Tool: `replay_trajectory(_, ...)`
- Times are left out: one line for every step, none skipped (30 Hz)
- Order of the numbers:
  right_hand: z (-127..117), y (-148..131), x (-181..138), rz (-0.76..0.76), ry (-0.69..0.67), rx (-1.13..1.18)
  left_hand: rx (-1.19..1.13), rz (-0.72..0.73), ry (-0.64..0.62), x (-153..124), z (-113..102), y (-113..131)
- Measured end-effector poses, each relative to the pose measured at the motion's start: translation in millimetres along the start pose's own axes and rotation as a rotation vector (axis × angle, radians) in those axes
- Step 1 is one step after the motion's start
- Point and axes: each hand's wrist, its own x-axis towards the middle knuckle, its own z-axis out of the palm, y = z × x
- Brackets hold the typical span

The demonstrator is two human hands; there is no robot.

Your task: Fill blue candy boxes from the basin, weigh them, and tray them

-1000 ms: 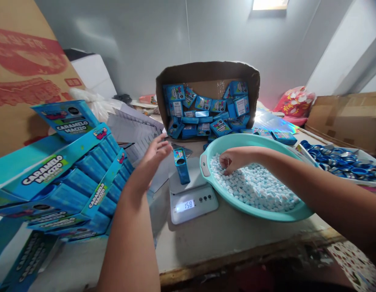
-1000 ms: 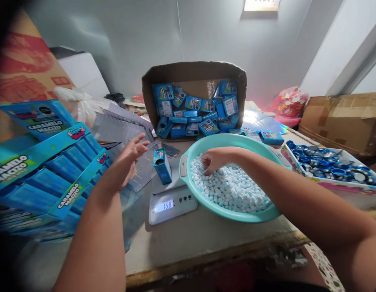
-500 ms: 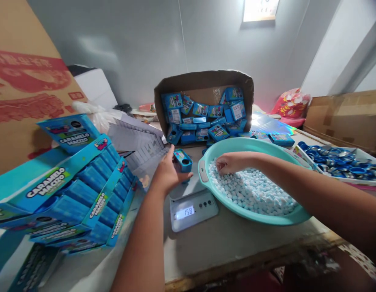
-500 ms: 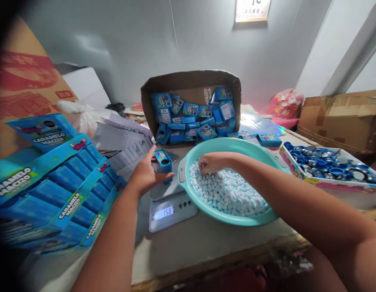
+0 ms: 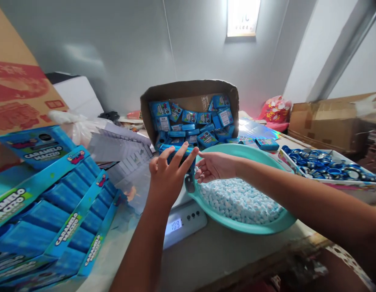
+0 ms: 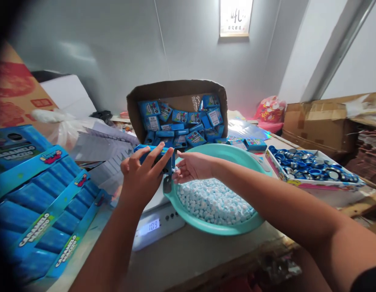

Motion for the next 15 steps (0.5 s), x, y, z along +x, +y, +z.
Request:
replay_trajectory(-0.9, 0.7, 1.6, -0.005, 0.019, -0.037, -0.001, -0.004, 0.003, -0.6, 0.7, 0.3)
replay_trajectory(-2.0, 1.0, 2.7, -0.008, 0.045, -0.135, -0.005, -0.016, 0.003, -1.2, 1.0, 0.7)
replay_trajectory(-3.3, 0.8, 3.3, -0.004, 0.078, -0.282, -0.011, -0.034, 0.004, -1.8, 1.0, 1.0)
replay_trajectory(-5.0, 0.3, 3.1, 0.007, 0.119, -0.455, -0.018, -0.058, 0.006, -2.4, 0.9, 1.0)
replay_trajectory(-7.1, -0.5, 2.3, 0.022, 0.167, -0.629, -0.027, -0.083, 0.007, -3.0, 0.9, 0.6)
replay_trajectory(-9.5, -1.4, 1.0, 0.042, 0.217, -0.783, -0.036, -0.11, 0.01, -3.4, 0.9, -0.2)
replay_trajectory(-12.3, -2.3, -0.7, 0.07, 0.259, -0.902, -0.047, -0.139, 0.017, -3.8, 1.0, -1.6)
replay_trajectory(-15.2, -3.0, -2.6, 0.104, 0.286, -0.98, -0.063, -0.175, 0.027, -4.0, 1.4, -3.5)
replay_trajectory(-18.0, -3.6, -4.5, 0.135, 0.3, -1.028, -0.089, -0.222, 0.039, -4.2, 1.9, -6.0)
replay_trajectory(-20.5, -4.0, -6.2, 0.159, 0.305, -1.072, -0.134, -0.283, 0.052, -4.3, 2.5, -9.0)
replay_trajectory(-22.8, -4.2, -7.6, 0.175, 0.3, -1.105, -0.2, -0.354, 0.064, -4.6, 3.3, -12.5)
replay_trajectory(-24.8, -4.2, -8.6, 0.18, 0.291, -1.127, -0.283, -0.431, 0.069, -5.2, 4.1, -16.4)
replay_trajectory(-26.5, -4.1, -9.1, 0.173, 0.281, -1.145, -0.378, -0.504, 0.061, -6.2, 4.9, -20.7)
replay_trajectory(-28.1, -3.7, -9.2, 0.16, 0.269, -1.163, -0.473, -0.568, 0.039, -7.6, 5.8, -25.1)
replay_trajectory(-29.6, -3.3, -8.9, 0.143, 0.257, -1.181, -0.556, -0.617, 0.001, -9.5, 6.7, -29.6)
